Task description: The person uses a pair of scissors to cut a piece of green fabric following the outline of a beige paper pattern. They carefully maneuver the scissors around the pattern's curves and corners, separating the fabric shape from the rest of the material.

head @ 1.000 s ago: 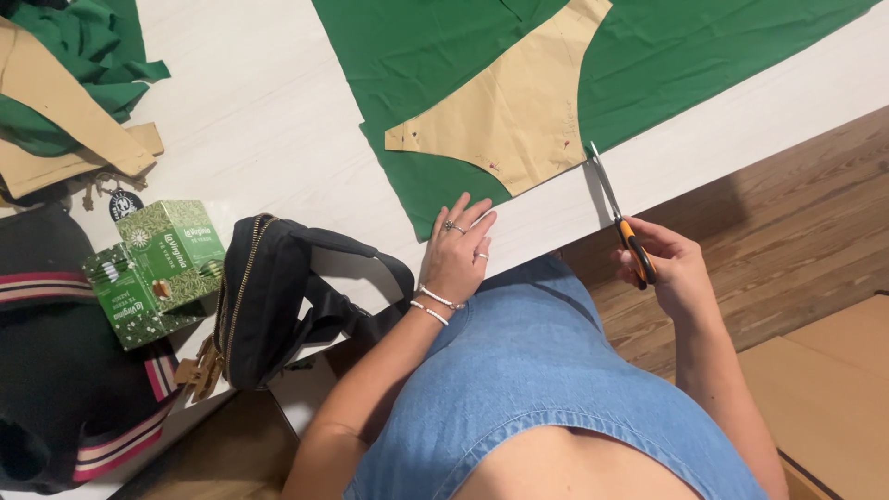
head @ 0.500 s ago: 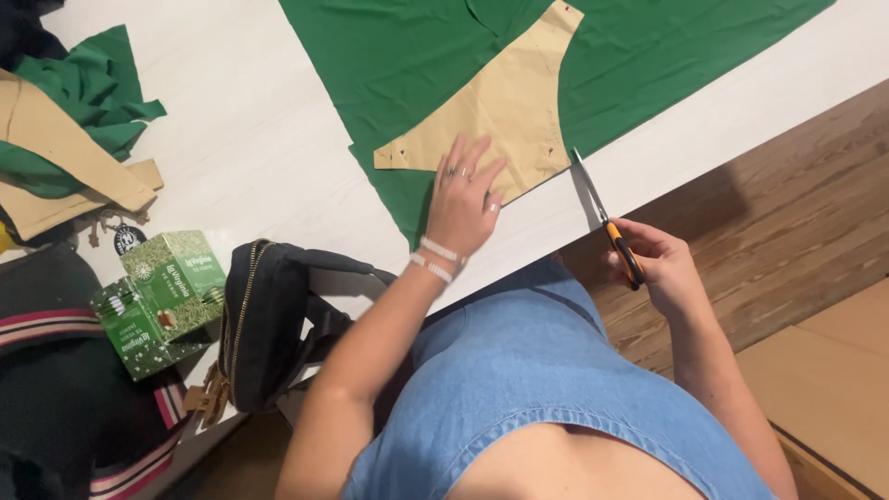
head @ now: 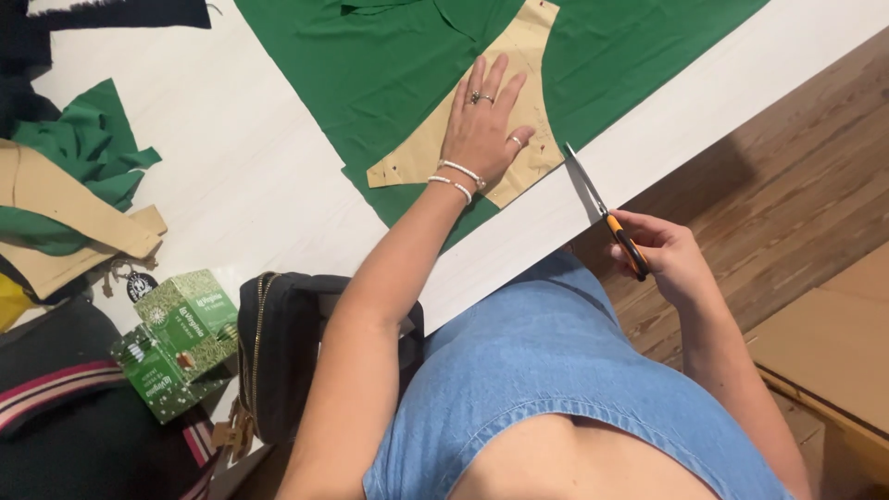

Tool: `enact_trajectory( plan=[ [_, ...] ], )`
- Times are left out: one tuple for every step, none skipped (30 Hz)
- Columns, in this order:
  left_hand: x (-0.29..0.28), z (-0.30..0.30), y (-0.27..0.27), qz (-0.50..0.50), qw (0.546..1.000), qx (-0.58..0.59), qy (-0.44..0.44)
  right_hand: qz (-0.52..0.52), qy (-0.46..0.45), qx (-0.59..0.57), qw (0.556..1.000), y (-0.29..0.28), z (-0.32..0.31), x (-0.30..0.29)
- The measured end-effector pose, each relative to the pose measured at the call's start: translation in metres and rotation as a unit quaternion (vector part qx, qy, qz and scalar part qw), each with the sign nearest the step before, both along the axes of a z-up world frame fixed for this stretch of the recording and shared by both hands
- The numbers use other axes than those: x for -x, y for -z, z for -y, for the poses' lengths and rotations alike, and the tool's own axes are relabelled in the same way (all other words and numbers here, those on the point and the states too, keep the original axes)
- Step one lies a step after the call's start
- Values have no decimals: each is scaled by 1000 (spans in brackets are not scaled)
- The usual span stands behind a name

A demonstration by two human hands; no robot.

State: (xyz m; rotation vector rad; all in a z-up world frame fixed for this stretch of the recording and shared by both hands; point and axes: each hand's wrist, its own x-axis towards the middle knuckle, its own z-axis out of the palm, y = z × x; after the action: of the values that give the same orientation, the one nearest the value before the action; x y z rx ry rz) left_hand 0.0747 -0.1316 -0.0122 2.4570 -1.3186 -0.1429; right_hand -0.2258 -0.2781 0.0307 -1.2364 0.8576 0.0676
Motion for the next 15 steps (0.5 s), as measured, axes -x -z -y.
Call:
enact_trajectory(
  plan=[
    [-1,4,3,0,1000,0,2,0,2,0,1000,0,0,0],
    [-3,6,5,5,1000,-5,2,-3,7,-3,1000,1,-1,0],
    [-4,9,8,11,1000,-9,2,-6,13,-6,1000,1,-2,0],
    [-4,10,7,8,1000,-11,4,-8,15,-8,1000,-1,-3,-1],
    [-4,10,6,5,1000,-24,-1,-13,9,2,1000,-2,-4,-1],
    [-5,12,5,2,999,-36,-5,-17,4,12,1000,-4,-4,-3],
    [-3,11,6,1,999,-37,-2,-19,7,12,1000,-5,-5,-2],
    [-3,11,5,11,999,-51,-3,-25,6,10,1000,-7,-5,-3],
    [-3,12,5,21,998,-65,-4,-31,4,9,999,-8,-5,-4],
    [-3,12,2,19,998,-66,-3,-34,5,8,999,-7,-4,-3],
    [-3,13,-1,6,998,-70,-3,-29,9,9,1000,-7,-4,-3],
    [-5,12,-4,-6,997,-74,-4,-23,12,9,1000,-5,-4,-5],
    [-3,10,-2,-7,997,-75,-4,-24,11,7,1000,-5,-5,-3],
    [-3,11,-2,-2,997,-77,-4,-28,9,4,1000,-6,-4,-3],
    [-4,12,-1,4,997,-79,-4,-31,8,1,999,-6,-3,-4]
  ],
)
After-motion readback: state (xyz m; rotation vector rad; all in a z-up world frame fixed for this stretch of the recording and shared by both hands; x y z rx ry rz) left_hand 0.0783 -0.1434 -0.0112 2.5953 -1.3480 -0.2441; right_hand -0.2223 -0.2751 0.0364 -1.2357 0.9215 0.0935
